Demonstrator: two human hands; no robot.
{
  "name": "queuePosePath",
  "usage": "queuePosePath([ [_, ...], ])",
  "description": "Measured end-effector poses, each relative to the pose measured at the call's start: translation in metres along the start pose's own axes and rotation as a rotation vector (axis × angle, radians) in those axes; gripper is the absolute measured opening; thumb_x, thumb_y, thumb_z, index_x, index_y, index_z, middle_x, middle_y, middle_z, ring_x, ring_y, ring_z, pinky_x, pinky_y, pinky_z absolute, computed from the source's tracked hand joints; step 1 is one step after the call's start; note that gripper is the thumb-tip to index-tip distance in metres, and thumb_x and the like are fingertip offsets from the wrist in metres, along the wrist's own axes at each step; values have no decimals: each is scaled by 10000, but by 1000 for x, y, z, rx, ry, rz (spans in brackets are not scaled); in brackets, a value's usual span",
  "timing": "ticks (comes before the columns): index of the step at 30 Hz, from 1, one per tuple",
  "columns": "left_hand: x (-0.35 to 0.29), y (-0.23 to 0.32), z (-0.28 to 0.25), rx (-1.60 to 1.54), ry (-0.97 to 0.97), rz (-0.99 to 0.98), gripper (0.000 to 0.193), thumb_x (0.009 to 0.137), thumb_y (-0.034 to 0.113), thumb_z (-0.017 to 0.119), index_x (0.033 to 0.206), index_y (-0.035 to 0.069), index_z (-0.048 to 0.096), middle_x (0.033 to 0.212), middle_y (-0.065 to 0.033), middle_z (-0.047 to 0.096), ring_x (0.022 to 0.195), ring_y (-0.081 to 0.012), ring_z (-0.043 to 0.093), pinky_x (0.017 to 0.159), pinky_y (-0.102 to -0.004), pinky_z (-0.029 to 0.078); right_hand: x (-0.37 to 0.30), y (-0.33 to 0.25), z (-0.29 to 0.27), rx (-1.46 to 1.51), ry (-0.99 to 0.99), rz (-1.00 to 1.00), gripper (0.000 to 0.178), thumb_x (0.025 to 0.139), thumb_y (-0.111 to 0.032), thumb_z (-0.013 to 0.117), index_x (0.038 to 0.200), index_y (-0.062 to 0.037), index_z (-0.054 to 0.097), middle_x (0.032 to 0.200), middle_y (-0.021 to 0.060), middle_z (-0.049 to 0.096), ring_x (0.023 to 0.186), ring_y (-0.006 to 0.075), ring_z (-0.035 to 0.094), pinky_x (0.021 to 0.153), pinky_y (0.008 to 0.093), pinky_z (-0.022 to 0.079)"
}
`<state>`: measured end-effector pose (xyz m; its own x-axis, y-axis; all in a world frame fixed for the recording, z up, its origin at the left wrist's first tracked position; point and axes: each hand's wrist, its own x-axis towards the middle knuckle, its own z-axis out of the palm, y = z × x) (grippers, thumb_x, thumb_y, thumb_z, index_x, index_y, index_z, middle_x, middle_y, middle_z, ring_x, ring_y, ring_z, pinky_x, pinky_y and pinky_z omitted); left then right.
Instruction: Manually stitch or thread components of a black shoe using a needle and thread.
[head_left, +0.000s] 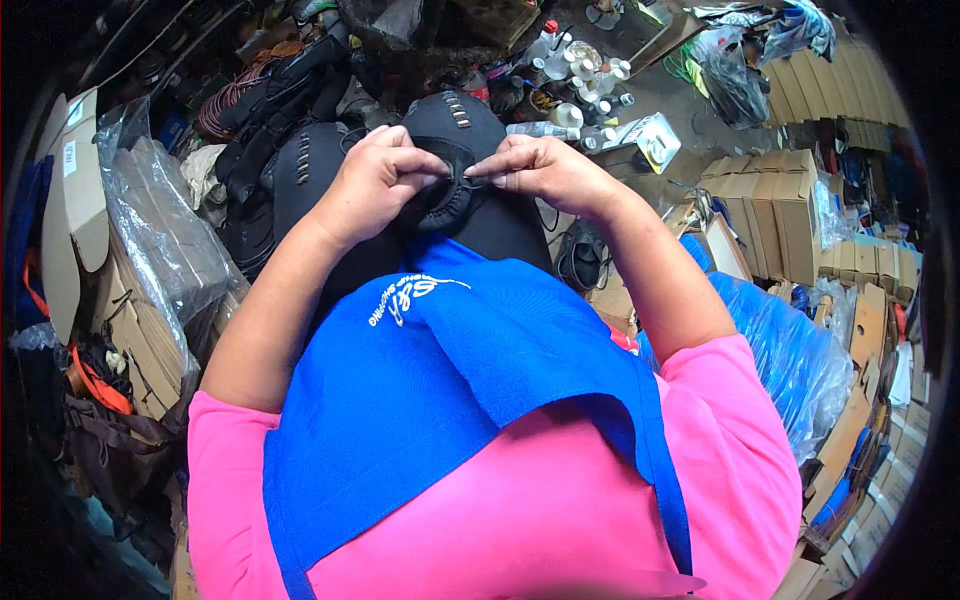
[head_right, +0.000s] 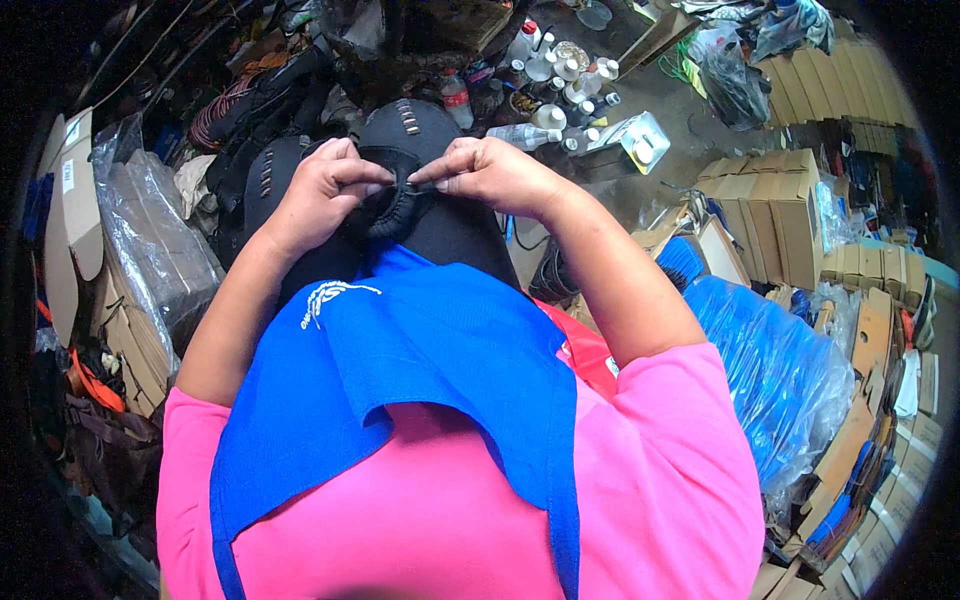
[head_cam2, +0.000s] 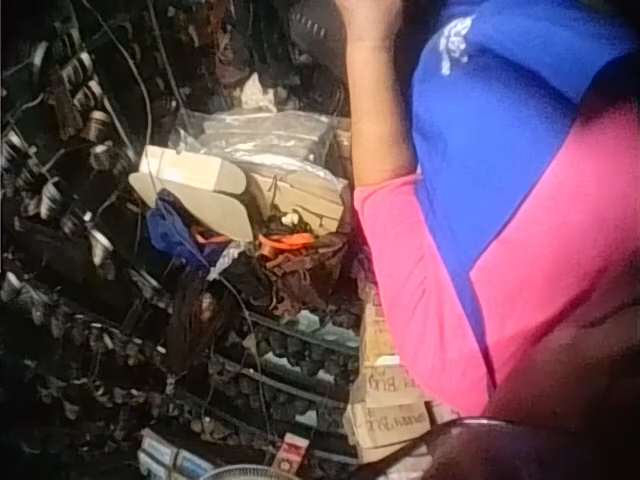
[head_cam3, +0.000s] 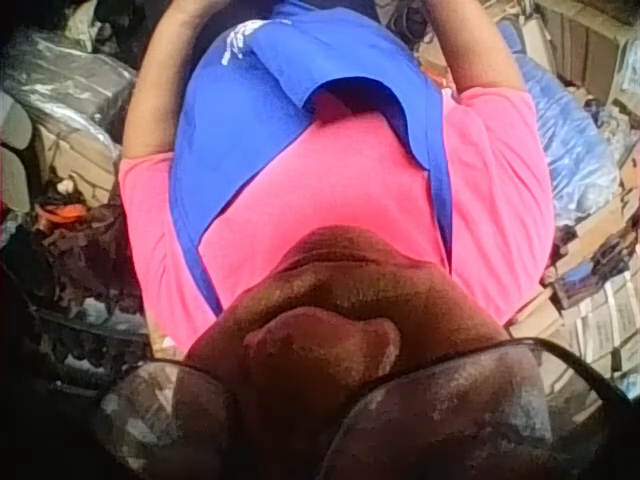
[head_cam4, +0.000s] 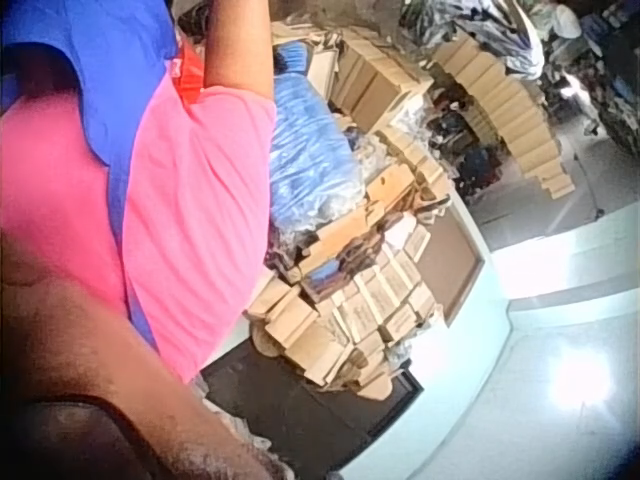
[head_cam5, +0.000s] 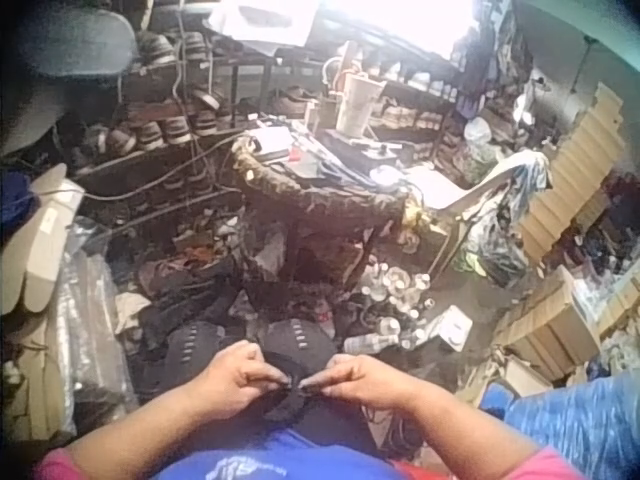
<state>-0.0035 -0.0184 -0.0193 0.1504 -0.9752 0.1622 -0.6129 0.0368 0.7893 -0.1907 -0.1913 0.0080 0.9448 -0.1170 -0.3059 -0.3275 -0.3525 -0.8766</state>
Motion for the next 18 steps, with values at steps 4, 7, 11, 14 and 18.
queuePosePath([
  [4,1,7,-7,116,31,137,256,712,-5,688,937,116,712,731,-54,501,782,-212,511,712,-329,435,-3,-13,2,-69,19,-8,292,845,-81,636,1133,-108,680,859,8,555,844,128,513,796,259,421],
  [7,-13,17,-7,46,-10,-64,291,733,3,685,1010,87,693,792,-66,564,812,-211,555,749,-313,447,-3,-8,7,35,70,47,294,828,-82,662,1121,-95,682,875,1,615,789,91,540,750,240,445],
  [11,-10,13,5,-373,9,-333,224,793,3,649,1015,23,673,880,-14,614,833,-108,555,750,-264,450,2,4,12,382,103,130,238,825,-96,678,1058,-47,689,862,-18,664,724,33,545,692,203,455],
  [14,-8,5,14,-649,-14,-413,176,805,10,654,981,26,665,883,-1,620,815,-73,550,738,-244,455,7,-1,14,474,115,114,195,811,-99,693,994,-32,690,822,-10,662,726,45,550,671,221,455],
  [18,0,7,19,-637,-21,-412,131,807,20,667,936,28,649,875,1,629,810,-47,548,742,-221,451,17,-10,14,243,146,130,151,794,-113,716,918,-33,688,800,0,659,728,54,552,661,240,457],
])
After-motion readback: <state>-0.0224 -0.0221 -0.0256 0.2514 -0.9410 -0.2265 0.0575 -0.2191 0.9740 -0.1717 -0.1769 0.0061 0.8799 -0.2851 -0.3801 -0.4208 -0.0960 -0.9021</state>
